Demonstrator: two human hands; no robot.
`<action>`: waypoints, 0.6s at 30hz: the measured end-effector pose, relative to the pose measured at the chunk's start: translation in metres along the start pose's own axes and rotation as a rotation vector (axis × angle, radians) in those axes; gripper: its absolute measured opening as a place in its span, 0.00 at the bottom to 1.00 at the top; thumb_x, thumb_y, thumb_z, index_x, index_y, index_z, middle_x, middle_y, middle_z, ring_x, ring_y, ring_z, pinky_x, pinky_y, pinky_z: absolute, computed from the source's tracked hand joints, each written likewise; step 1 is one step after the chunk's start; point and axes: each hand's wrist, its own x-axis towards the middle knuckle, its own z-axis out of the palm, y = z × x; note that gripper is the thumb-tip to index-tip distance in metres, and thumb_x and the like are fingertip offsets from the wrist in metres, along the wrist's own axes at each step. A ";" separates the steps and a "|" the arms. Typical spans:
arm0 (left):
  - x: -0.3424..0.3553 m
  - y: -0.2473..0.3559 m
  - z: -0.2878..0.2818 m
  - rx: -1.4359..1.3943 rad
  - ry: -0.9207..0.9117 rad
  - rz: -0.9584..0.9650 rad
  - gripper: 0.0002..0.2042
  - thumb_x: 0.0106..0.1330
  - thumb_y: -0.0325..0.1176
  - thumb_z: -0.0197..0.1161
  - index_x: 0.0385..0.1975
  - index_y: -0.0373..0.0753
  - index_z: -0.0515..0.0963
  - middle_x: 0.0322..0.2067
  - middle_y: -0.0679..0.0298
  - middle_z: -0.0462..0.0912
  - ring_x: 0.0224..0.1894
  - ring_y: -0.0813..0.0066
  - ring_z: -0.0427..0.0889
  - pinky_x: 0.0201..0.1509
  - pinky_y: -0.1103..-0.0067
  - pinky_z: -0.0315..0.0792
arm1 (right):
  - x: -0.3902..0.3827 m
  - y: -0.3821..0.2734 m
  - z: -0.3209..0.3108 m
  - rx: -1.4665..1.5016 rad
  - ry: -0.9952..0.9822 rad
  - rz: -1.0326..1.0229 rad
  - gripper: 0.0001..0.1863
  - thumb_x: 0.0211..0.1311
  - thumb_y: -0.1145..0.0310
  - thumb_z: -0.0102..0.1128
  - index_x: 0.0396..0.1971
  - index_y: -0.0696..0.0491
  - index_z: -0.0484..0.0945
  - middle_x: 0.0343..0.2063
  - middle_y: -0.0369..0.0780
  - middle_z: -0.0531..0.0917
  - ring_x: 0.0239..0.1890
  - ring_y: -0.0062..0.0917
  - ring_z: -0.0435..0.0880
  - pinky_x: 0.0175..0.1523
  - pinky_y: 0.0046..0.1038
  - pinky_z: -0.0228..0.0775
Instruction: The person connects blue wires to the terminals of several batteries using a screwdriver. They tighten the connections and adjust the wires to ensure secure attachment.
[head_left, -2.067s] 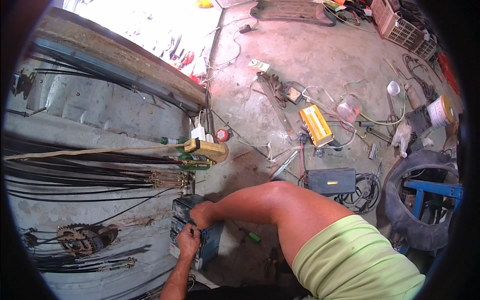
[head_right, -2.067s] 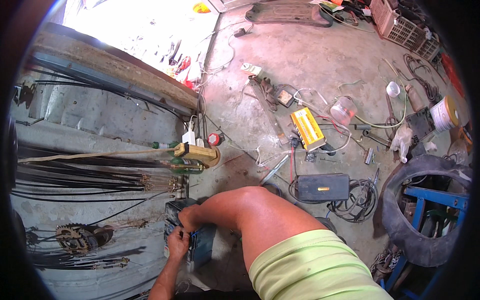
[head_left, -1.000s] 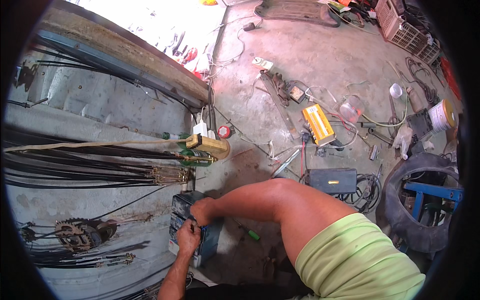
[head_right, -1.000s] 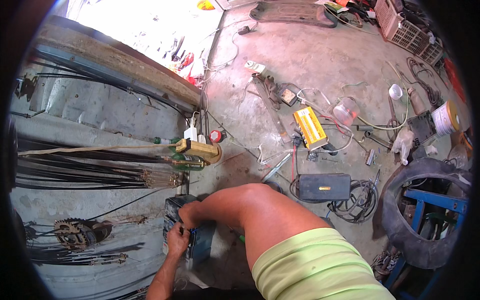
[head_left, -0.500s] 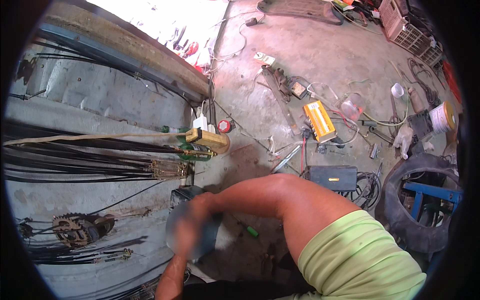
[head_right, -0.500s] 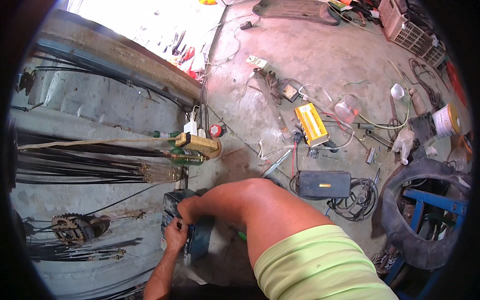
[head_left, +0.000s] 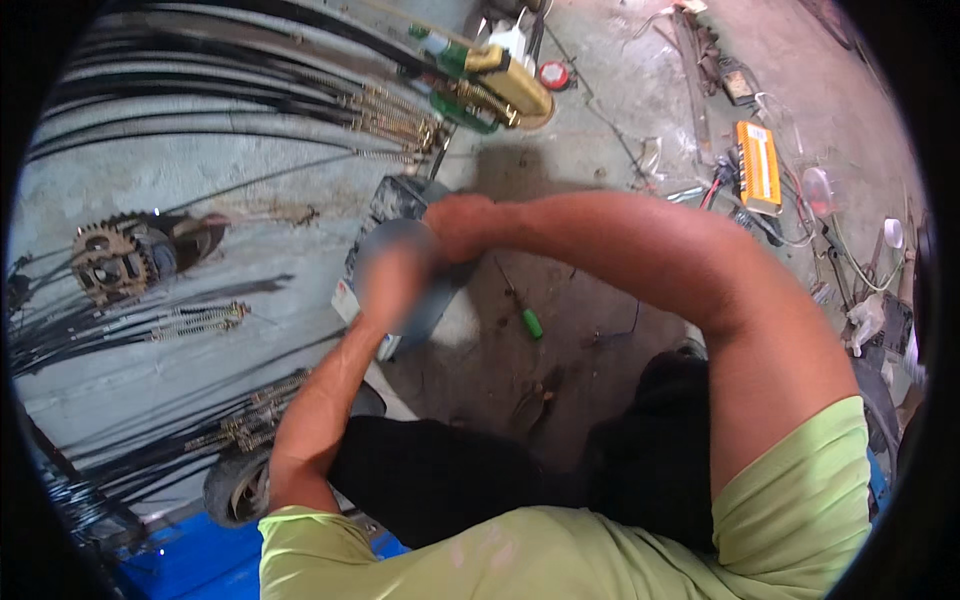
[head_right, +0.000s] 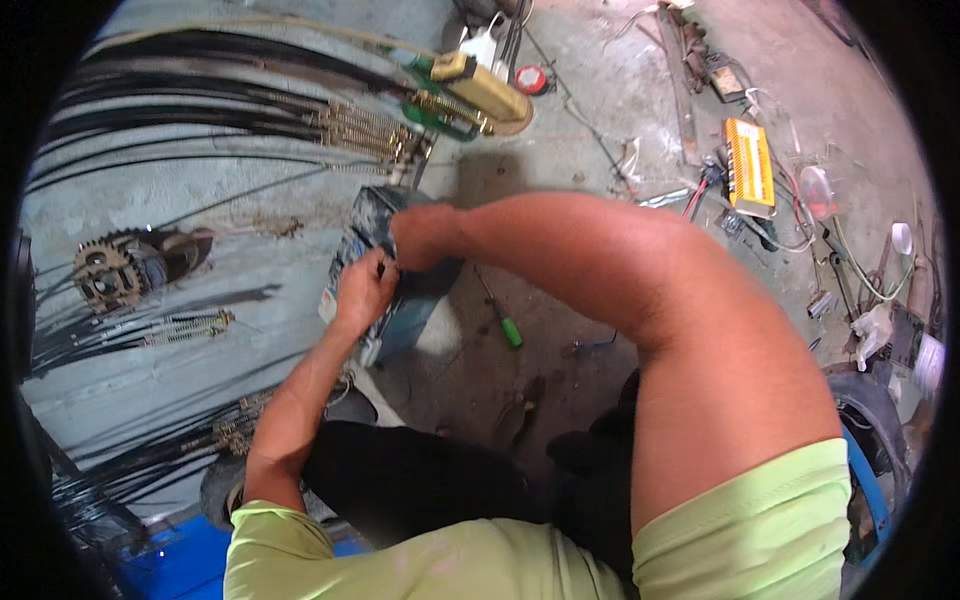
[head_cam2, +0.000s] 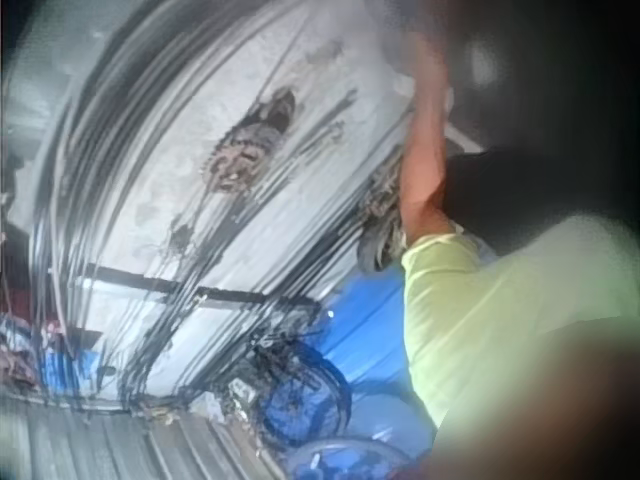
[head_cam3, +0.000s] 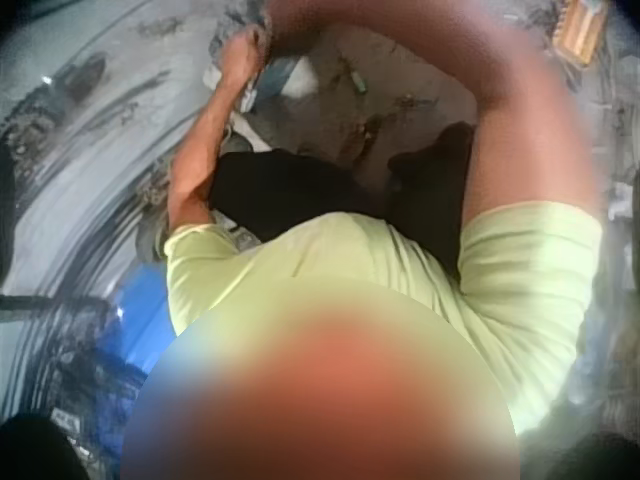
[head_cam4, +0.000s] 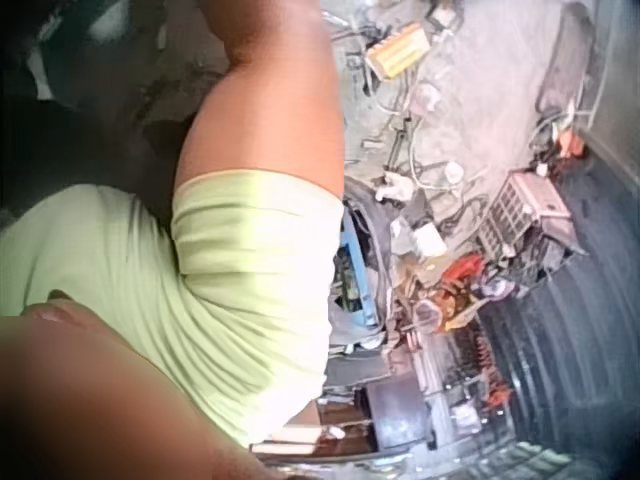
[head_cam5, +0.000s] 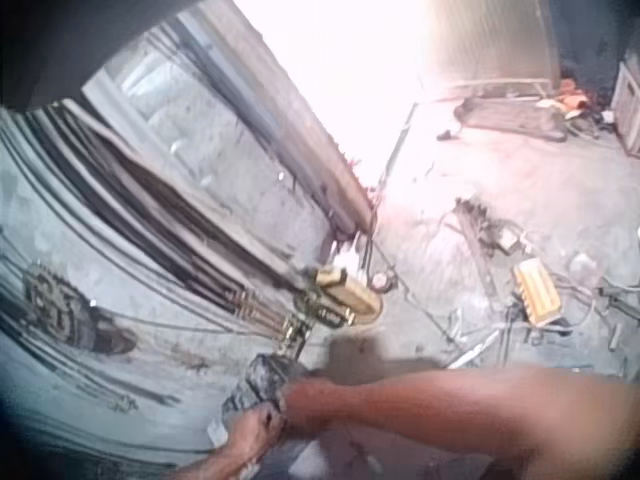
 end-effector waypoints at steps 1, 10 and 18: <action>0.004 0.007 -0.001 -0.006 -0.023 -0.041 0.10 0.66 0.36 0.61 0.30 0.35 0.75 0.27 0.45 0.81 0.33 0.41 0.81 0.36 0.58 0.74 | -0.004 0.001 -0.006 -0.018 0.007 -0.001 0.22 0.53 0.54 0.68 0.37 0.59 0.88 0.42 0.52 0.88 0.47 0.45 0.88 0.52 0.41 0.81; 0.008 0.023 -0.003 0.082 0.019 -0.004 0.09 0.64 0.34 0.63 0.31 0.35 0.76 0.30 0.46 0.82 0.34 0.42 0.82 0.38 0.58 0.75 | -0.002 0.006 -0.006 -0.014 -0.001 -0.004 0.23 0.53 0.54 0.66 0.37 0.60 0.88 0.42 0.52 0.88 0.46 0.47 0.88 0.51 0.42 0.81; -0.024 0.090 0.020 -0.100 -0.413 0.161 0.14 0.68 0.43 0.64 0.33 0.36 0.78 0.32 0.47 0.81 0.38 0.44 0.82 0.41 0.56 0.74 | 0.010 0.007 0.000 -0.015 0.002 -0.014 0.21 0.52 0.55 0.65 0.39 0.56 0.88 0.43 0.51 0.88 0.48 0.48 0.87 0.52 0.44 0.80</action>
